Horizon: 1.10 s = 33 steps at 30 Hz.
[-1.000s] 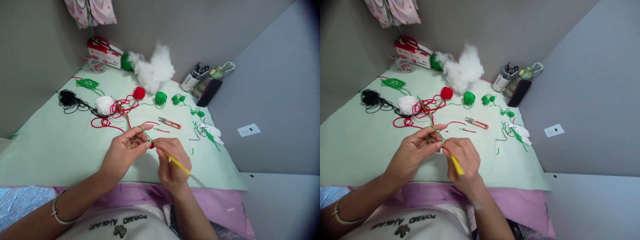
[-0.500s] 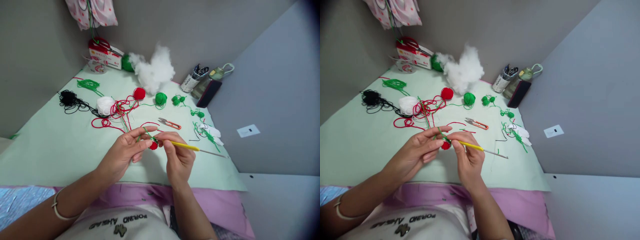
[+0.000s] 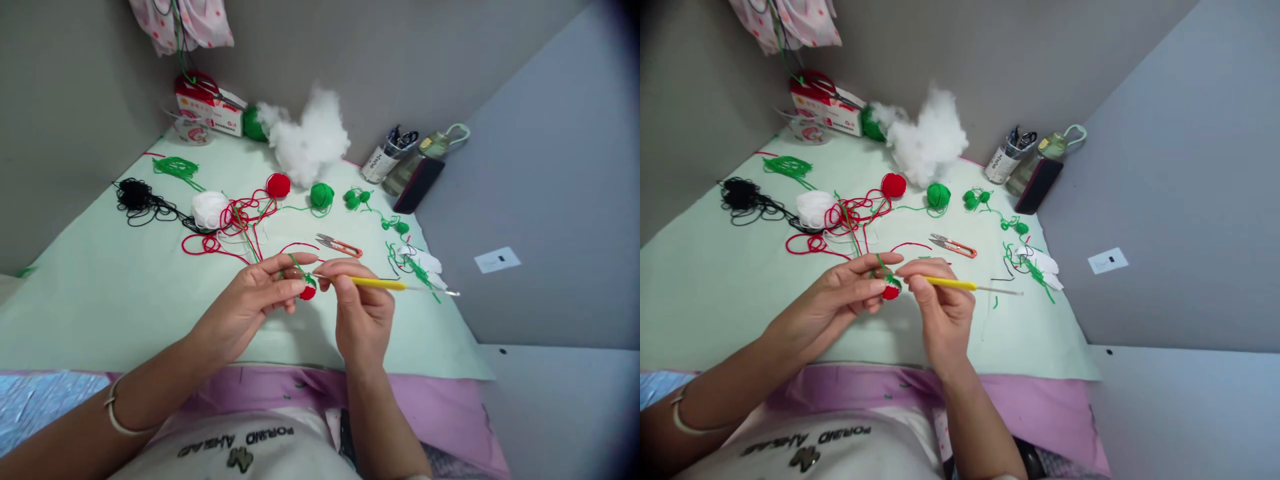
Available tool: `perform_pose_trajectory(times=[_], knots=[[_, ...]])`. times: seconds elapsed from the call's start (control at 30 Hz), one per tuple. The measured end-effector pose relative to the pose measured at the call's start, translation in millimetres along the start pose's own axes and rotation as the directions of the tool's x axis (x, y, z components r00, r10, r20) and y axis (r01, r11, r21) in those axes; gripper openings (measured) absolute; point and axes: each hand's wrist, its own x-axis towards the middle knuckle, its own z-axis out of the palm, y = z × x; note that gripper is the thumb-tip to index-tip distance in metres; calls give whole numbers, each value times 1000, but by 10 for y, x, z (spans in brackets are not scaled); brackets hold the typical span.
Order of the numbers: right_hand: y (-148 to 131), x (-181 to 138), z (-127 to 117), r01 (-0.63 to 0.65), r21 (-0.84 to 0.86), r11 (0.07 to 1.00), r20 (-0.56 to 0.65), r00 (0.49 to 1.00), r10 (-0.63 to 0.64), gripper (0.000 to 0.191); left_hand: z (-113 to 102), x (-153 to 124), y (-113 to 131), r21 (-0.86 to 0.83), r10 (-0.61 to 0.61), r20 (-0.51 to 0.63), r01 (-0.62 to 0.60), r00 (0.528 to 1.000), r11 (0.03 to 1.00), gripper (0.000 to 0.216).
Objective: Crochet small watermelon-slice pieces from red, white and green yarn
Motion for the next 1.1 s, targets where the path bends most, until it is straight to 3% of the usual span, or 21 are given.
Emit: perform_pose_trajectory(times=[0.1, 0.23, 0.43, 0.57, 0.67, 0.83, 0.9, 1.0, 1.1], knots=[[17, -17, 6, -41, -31, 999, 29, 999, 42, 14, -8, -13, -23, 59, 11, -16, -11, 1000, 998, 31], [49, -11, -24, -126, 137, 983, 21, 992, 124, 17, -23, -7, -24, 92, -14, 7, 13, 1000, 996, 31], [5, 9, -43, -127, 154, 980, 64, 991, 119, 20, -23, -31, -15, 158, 47, -35, -41, 998, 987, 27], [-64, -33, -24, -8, 23, 1000, 75, 997, 7, 19, -6, -68, -2, 248, 117, -86, -93, 989, 964, 30], [-85, -74, -16, 166, -132, 977, 122, 981, -150, 21, 25, -81, 13, 312, 172, -116, -128, 978, 941, 28], [-27, -133, -3, 469, -387, 794, 271, 881, -388, 27, 51, -67, -6, 344, 215, -161, -150, 963, 927, 30], [27, -161, 13, 514, -471, 717, 293, 858, -422, 32, 46, -64, -27, 311, 198, -145, -146, 969, 939, 34], [115, -203, 42, 515, -520, 682, 275, 857, -437, 40, 31, -58, -44, 221, 157, -117, -128, 981, 967, 44], [147, -214, 60, 515, -532, 672, 223, 851, -475, 42, 7, -36, -24, 51, 15, -60, -12, 998, 999, 45]])
